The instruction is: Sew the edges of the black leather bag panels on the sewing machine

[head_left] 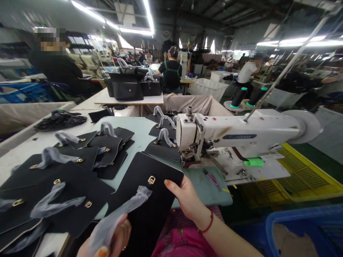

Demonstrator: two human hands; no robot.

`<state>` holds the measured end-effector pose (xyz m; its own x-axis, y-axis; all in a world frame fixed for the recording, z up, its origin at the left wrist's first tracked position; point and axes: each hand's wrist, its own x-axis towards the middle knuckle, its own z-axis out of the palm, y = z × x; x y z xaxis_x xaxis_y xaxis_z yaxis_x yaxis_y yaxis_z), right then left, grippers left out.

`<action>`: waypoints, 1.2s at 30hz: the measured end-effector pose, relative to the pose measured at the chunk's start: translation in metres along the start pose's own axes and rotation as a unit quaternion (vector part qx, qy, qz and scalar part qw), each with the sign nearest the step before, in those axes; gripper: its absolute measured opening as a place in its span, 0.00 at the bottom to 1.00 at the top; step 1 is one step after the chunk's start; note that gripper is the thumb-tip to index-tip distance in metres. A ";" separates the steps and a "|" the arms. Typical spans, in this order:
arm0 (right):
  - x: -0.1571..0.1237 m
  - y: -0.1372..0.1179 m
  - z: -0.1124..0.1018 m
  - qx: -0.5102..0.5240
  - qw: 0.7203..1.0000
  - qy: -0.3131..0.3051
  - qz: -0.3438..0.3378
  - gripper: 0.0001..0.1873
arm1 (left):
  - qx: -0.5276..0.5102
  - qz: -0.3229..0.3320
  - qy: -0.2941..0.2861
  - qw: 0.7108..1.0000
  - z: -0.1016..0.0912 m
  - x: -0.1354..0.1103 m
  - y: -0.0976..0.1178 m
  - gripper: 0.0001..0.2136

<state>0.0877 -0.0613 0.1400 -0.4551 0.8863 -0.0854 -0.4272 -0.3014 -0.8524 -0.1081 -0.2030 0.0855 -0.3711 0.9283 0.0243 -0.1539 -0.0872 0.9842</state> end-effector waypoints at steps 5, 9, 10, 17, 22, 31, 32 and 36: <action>0.003 0.017 0.008 0.069 0.996 0.053 0.034 0.20 | 0.131 0.047 0.023 0.990 0.017 0.006 0.007 0.21; 0.013 0.005 0.013 0.063 0.996 0.061 0.034 0.20 | 0.282 0.091 0.049 0.954 0.007 0.011 -0.026 0.35; 0.017 0.002 0.015 0.058 0.996 0.053 0.034 0.20 | 0.282 0.083 0.039 0.955 0.006 0.013 -0.038 0.37; 0.044 0.000 0.041 0.071 0.996 0.009 0.057 0.19 | 0.118 -0.033 0.016 0.992 0.035 0.026 -0.074 0.45; 0.048 -0.009 0.032 0.023 0.996 -0.067 0.048 0.20 | -0.029 -0.130 0.057 0.989 0.060 0.031 -0.051 0.34; -0.011 -0.004 -0.003 -0.103 0.977 -0.169 0.078 0.22 | -0.221 -0.302 0.155 0.914 0.078 0.057 -0.014 0.17; -0.015 -0.004 -0.007 -0.095 0.979 -0.160 0.079 0.22 | -0.222 -0.299 0.167 0.913 0.080 0.059 -0.011 0.16; -0.025 -0.005 -0.024 -0.085 0.983 -0.139 0.087 0.25 | -0.222 -0.284 0.209 0.909 0.086 0.066 -0.001 0.13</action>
<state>0.1201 -0.0732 0.1343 -0.7154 0.6895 -0.1130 -0.1982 -0.3554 -0.9134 -0.0539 -0.1109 0.1011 -0.4181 0.6588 -0.6255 -0.7495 0.1389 0.6473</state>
